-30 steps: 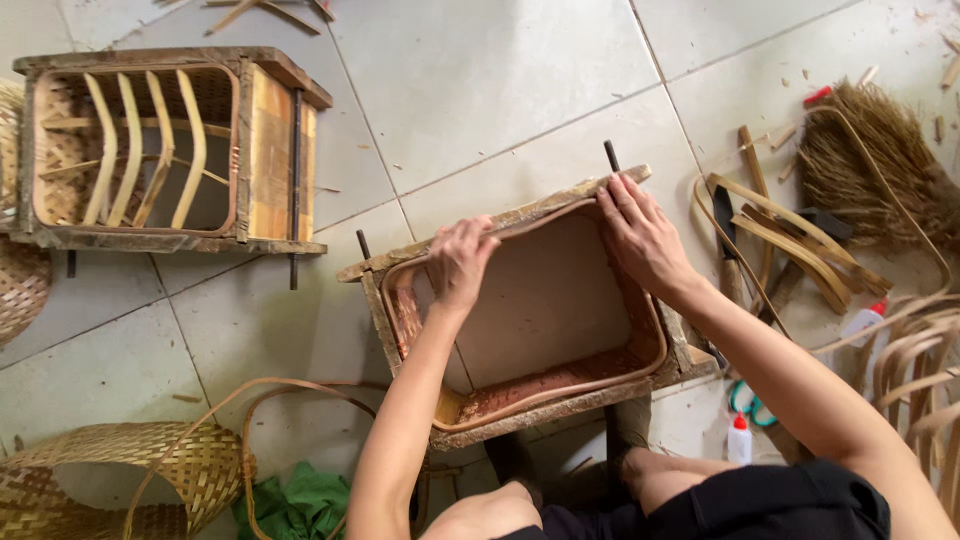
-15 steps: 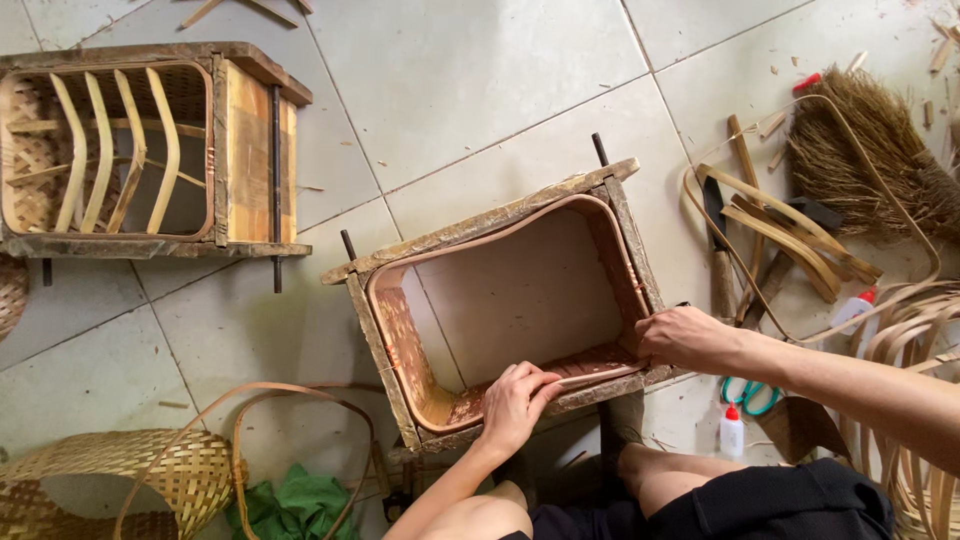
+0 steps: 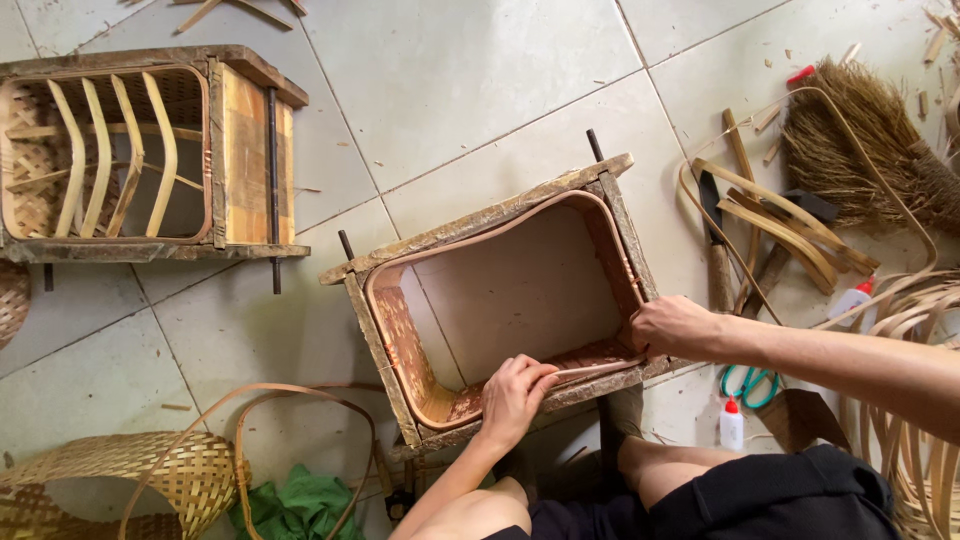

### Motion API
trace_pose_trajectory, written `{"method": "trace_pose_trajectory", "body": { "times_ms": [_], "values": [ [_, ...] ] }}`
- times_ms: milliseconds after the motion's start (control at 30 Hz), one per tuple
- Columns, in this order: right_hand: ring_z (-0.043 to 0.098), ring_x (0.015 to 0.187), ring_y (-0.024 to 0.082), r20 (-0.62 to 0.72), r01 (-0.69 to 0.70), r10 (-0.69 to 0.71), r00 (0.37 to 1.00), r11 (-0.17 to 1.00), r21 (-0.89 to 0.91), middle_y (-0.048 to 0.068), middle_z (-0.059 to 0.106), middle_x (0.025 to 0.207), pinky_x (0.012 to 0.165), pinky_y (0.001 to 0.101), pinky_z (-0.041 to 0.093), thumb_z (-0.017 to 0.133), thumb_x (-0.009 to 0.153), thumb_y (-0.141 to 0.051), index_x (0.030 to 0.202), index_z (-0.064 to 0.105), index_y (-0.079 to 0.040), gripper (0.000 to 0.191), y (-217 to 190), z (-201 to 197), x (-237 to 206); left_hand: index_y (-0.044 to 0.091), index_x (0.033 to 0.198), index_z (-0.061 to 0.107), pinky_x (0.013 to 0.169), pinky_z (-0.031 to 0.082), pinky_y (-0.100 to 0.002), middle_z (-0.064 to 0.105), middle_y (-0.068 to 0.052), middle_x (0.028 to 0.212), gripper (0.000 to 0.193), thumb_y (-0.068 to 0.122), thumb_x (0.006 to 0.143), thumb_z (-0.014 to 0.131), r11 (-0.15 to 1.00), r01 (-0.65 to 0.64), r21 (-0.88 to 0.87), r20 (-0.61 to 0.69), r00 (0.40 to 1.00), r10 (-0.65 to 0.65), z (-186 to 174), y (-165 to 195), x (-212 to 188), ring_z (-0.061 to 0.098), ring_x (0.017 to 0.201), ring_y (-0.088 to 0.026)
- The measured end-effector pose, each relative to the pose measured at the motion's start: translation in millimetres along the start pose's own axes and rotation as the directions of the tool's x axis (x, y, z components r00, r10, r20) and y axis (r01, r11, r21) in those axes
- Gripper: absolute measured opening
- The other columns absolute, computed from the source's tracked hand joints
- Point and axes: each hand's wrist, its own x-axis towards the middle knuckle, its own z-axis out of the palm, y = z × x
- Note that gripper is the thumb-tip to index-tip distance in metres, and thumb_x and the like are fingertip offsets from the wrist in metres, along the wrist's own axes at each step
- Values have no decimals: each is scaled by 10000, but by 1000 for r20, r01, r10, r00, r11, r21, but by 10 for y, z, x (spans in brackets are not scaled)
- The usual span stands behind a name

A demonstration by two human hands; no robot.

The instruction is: The person sits on the floor and assembles a rectangular woven basket by fitting a pre-woven body into a wooden mold, then inserting and adjusting a flexible bamboo rim around the top edge. The person repeatedly presses and aligns the rim to secure it within the mold.

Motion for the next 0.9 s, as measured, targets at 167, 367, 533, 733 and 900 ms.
{"method": "trace_pose_trajectory", "body": {
  "times_ms": [167, 367, 533, 733, 900],
  "values": [
    [687, 848, 211, 3, 20, -20, 1000, 1000, -2, -13, 704, 885, 691, 400, 565, 799, 786, -330, 876, 774, -201, 160, -12, -115, -14, -45, 1248, 638, 830, 570, -412, 707, -184, 1142, 597, 201, 740, 831, 969, -225, 99, 156, 966, 208, -122, -87, -127, 683, 989, -345],
    [699, 874, 221, -35, 1, 1, 999, 999, 51, -19, 713, 895, 731, 410, 568, 795, 765, -312, 904, 786, -231, 161, -22, -165, -74, -27, 1272, 633, 969, 589, -373, 719, -177, 1253, 563, 68, 748, 816, 907, -394, 148, 94, 919, 384, -89, -205, -217, 708, 1163, -320],
    [701, 903, 224, -44, 10, -5, 999, 994, 107, -24, 721, 906, 752, 413, 572, 799, 737, -272, 942, 794, -232, 209, -75, -297, -86, -14, 1290, 630, 979, 585, -373, 715, -177, 1256, 567, 95, 770, 829, 903, -402, 153, 90, 915, 393, -87, -245, -195, 704, 1161, -313],
    [650, 959, 226, 84, 64, -67, 994, 997, 34, 13, 634, 1082, 786, 395, 565, 772, 821, -412, 1229, 700, -281, 434, -470, -411, -91, -24, 1286, 634, 893, 571, -411, 715, -190, 1234, 596, 175, 770, 857, 959, -267, 93, 166, 954, 250, -170, -316, -220, 709, 1051, -335],
    [626, 975, 244, -270, 267, -292, 917, 955, -129, 62, 629, 1024, 826, 396, 527, 720, 830, -220, 1162, 676, -59, 372, -825, -246, -128, -9, 1310, 636, 974, 598, -359, 717, -167, 1275, 551, 186, 828, 821, 881, -416, 227, 145, 909, 392, -157, -386, -294, 729, 1142, -286]
  ]
}}
